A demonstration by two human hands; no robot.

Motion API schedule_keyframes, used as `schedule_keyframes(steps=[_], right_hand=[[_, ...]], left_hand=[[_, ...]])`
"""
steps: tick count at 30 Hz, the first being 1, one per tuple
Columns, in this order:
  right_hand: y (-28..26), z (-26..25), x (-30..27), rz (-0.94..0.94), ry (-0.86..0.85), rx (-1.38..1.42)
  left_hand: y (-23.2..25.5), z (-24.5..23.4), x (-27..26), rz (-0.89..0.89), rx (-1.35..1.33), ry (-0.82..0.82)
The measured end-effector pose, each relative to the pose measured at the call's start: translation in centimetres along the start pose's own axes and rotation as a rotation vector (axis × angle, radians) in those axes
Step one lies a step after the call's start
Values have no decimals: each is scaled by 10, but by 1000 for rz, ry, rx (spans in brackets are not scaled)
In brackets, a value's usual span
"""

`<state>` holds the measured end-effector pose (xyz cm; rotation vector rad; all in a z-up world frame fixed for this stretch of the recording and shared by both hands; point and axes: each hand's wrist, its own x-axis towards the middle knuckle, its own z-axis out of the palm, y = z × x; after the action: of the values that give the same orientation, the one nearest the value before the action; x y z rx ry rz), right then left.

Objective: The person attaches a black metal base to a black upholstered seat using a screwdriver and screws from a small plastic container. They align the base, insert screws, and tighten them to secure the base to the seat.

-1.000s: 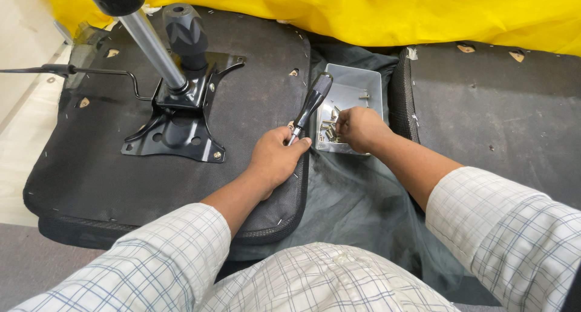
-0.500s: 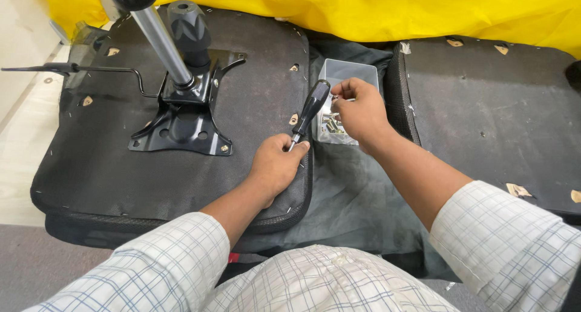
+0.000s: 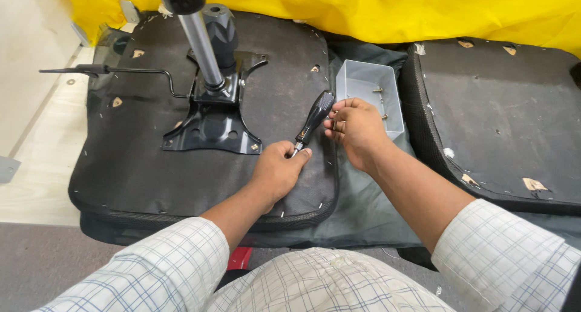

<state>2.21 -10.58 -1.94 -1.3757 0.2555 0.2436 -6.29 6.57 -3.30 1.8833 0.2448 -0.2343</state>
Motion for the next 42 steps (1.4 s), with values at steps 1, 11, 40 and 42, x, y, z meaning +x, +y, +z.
schedule_keyframes(steps=[1, 11, 40, 42], right_hand=[[1, 6, -3, -3, 0, 39], [11, 84, -24, 45, 19, 20], [44, 122, -17, 81, 38, 73], [43, 123, -17, 85, 35, 43]], left_hand=[[-3, -5, 0, 17, 2, 0], [-16, -77, 2, 76, 133, -35], [-66, -176, 2, 346, 675, 493], [-74, -184, 3, 351, 649, 507]])
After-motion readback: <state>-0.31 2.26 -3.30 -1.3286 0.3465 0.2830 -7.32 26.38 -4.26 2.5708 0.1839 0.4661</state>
